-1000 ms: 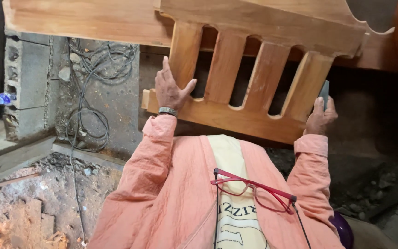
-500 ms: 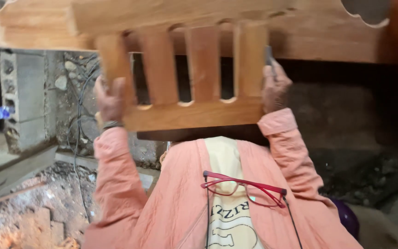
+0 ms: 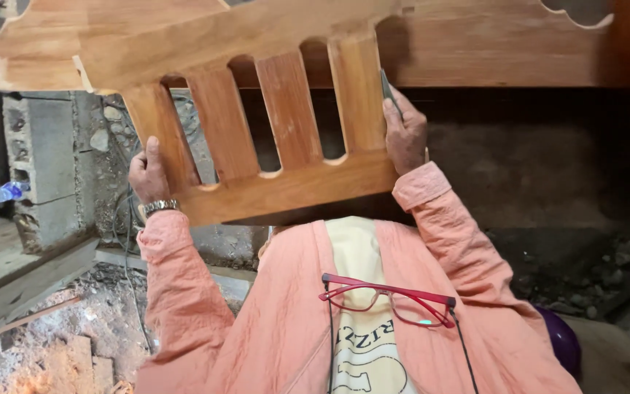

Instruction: Sanding wooden furniture components using sandpaper to smooth the surfaces.

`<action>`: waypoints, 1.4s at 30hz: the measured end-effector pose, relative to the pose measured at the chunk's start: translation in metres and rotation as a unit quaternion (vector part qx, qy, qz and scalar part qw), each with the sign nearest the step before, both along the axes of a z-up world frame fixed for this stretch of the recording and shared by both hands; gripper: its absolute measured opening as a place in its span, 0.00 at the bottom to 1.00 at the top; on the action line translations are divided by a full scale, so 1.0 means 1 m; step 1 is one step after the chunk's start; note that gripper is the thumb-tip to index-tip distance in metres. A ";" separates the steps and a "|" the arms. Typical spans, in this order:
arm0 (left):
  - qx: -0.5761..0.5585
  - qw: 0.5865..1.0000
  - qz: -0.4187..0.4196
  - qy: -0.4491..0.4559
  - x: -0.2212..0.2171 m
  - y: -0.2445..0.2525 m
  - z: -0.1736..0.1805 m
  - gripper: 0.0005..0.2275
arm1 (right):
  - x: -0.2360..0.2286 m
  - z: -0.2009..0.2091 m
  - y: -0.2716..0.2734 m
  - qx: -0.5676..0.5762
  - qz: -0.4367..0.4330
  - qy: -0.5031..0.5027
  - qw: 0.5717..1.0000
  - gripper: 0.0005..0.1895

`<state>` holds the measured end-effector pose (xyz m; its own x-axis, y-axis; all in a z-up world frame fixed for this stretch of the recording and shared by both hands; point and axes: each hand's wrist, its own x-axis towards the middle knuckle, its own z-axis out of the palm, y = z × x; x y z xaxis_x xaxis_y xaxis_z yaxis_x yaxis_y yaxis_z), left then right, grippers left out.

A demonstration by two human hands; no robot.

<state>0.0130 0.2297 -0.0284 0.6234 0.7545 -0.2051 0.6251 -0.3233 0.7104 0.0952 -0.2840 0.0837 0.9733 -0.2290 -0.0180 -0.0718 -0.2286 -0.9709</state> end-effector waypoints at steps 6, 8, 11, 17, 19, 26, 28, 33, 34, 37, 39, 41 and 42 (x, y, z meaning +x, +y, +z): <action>-0.007 1.000 0.029 -0.007 0.019 0.009 0.029 0.27 | 0.065 0.012 0.029 -0.075 0.132 -0.068 0.986 0.18; -0.024 0.998 0.058 -0.013 0.025 0.018 0.036 0.30 | 0.088 0.006 0.046 -0.067 0.146 -0.059 0.985 0.18; 0.005 0.999 0.048 -0.016 0.026 0.042 0.027 0.31 | 0.108 -0.005 0.072 0.020 0.148 -0.060 0.987 0.17; 0.000 0.997 0.068 0.030 0.041 0.056 0.037 0.40 | 0.128 -0.015 0.089 0.022 0.148 -0.019 0.989 0.16; -0.022 0.998 0.051 0.017 0.052 0.054 0.052 0.36 | 0.142 -0.025 0.094 0.031 0.157 -0.032 0.987 0.17; -0.033 0.999 -0.006 -0.001 0.102 0.094 0.042 0.30 | 0.166 -0.075 0.102 0.105 0.121 -0.009 0.987 0.16; -0.022 0.999 -0.023 -0.020 0.112 0.099 0.031 0.29 | 0.164 -0.063 0.105 0.128 0.101 0.021 0.986 0.16; 0.082 0.993 -0.090 0.015 0.094 0.060 0.039 0.35 | 0.163 -0.065 0.100 0.200 0.114 0.024 0.973 0.15; 0.198 0.972 -0.106 -0.068 0.083 0.039 0.040 0.33 | 0.164 -0.067 0.100 0.217 0.110 0.041 0.969 0.15; 0.318 0.911 -0.214 -0.150 0.063 -0.071 0.105 0.29 | 0.168 -0.078 0.101 0.170 0.102 0.027 0.980 0.15; 0.326 0.885 -0.298 -0.147 0.053 -0.136 0.119 0.30 | 0.169 -0.079 0.101 0.107 0.101 -0.003 0.989 0.15; 0.334 0.846 -0.415 0.021 0.032 -0.171 0.073 0.51 | 0.168 -0.073 0.098 0.120 0.108 0.010 0.987 0.13; 0.333 0.846 -0.415 0.023 0.034 -0.172 0.073 0.51 | 0.164 -0.073 0.099 0.119 0.108 0.012 0.987 0.13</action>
<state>0.0474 0.0581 0.0445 0.9983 0.0186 0.0545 0.0085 -0.9837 0.1794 0.2595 -0.1847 0.0108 0.9975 -0.0017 -0.0704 -0.0704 -0.0061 -0.9975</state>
